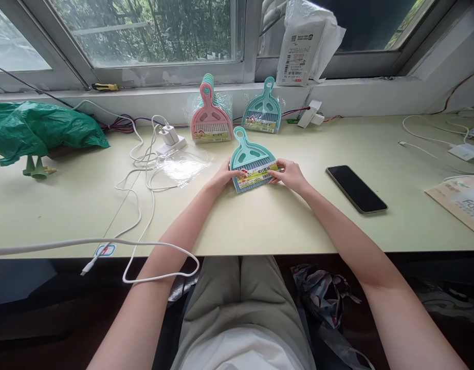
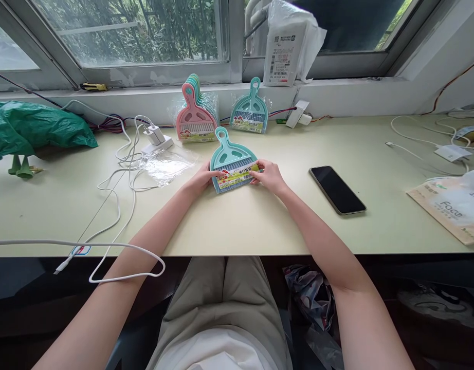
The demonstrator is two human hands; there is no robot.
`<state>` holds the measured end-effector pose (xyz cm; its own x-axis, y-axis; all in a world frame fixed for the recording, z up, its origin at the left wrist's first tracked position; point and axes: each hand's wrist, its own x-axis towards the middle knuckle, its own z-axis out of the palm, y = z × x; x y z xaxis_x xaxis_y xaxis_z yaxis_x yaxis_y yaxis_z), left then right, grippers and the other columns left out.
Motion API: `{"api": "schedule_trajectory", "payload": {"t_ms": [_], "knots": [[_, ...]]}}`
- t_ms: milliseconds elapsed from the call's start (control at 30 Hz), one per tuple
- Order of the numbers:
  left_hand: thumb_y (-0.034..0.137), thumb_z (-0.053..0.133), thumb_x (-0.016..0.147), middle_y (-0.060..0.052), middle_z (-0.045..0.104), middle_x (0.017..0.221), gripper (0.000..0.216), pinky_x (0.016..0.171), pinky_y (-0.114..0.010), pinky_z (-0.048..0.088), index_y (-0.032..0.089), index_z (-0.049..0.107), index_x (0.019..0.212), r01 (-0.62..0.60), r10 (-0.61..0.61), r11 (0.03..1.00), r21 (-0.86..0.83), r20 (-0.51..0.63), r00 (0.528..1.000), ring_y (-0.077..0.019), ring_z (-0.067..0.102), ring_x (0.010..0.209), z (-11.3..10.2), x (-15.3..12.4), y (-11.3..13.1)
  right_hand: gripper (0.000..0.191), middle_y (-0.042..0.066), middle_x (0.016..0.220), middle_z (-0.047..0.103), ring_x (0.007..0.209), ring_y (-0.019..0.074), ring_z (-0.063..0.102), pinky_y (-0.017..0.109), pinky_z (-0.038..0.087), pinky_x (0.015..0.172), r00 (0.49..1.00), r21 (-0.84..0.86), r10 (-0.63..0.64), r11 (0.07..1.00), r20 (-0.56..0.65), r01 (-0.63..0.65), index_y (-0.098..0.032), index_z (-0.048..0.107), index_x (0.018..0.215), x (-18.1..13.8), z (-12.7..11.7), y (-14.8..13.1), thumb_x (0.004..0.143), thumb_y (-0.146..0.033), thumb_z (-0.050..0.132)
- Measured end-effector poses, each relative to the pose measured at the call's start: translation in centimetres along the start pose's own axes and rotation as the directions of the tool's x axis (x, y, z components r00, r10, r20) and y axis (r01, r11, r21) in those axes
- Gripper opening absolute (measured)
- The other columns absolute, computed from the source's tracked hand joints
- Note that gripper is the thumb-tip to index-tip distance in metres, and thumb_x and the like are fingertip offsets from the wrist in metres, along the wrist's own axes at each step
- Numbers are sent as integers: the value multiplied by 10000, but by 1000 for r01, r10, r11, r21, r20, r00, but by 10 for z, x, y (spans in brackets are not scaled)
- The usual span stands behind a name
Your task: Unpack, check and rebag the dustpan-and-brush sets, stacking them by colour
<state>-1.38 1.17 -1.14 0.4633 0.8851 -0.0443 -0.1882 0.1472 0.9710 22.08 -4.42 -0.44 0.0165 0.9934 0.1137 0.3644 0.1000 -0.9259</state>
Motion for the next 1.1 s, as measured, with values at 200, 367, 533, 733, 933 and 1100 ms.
{"api": "schedule_trajectory", "payload": {"t_ms": [200,367,533,733,933,1100], "knots": [[125,745,607,-54,697,1042,608,949,-435,531,195,530,1171,-54,51,997,-52,-69,996,-244,678,998,4,-1,2,621,100,1273,541,943,212,637,405,565,851,906,-183,-109,983,-408,36,-252,494,1243,2,-2,0,703,-428,746],[152,756,634,-55,675,1136,695,1017,-449,494,216,475,1267,-135,129,982,-135,-56,990,-230,650,1075,14,0,-1,427,69,1240,623,1083,199,642,347,576,908,989,450,121,890,-88,-69,-258,533,1167,4,9,2,821,-480,650],[164,765,660,-70,639,1191,725,1030,-495,475,223,431,1300,-135,130,985,-111,-52,990,-233,631,1093,25,-4,-6,223,59,1037,741,930,190,716,339,609,851,982,616,131,765,139,-190,-193,629,1018,-1,27,-1,830,-297,691],[287,732,762,-81,622,1215,559,985,-453,497,211,483,1256,-94,92,994,47,44,995,-220,629,1068,24,-3,-4,124,66,930,768,816,186,738,310,637,730,974,639,224,743,41,-198,-155,660,940,0,22,-2,822,-172,691],[328,309,988,-145,627,1144,383,1017,-436,420,154,642,1058,-35,386,544,838,-214,897,-266,554,1148,0,-2,15,94,58,917,770,784,170,735,294,638,718,973,644,229,747,-10,-169,-143,669,927,1,16,0,833,-135,667],[164,427,896,-222,566,1227,317,1006,-500,380,85,629,1127,392,451,-65,918,-323,832,-359,488,1219,-36,-13,29,74,67,875,768,715,158,729,254,630,646,963,656,267,734,-37,-178,-126,674,905,3,16,4,836,-107,653]]}}
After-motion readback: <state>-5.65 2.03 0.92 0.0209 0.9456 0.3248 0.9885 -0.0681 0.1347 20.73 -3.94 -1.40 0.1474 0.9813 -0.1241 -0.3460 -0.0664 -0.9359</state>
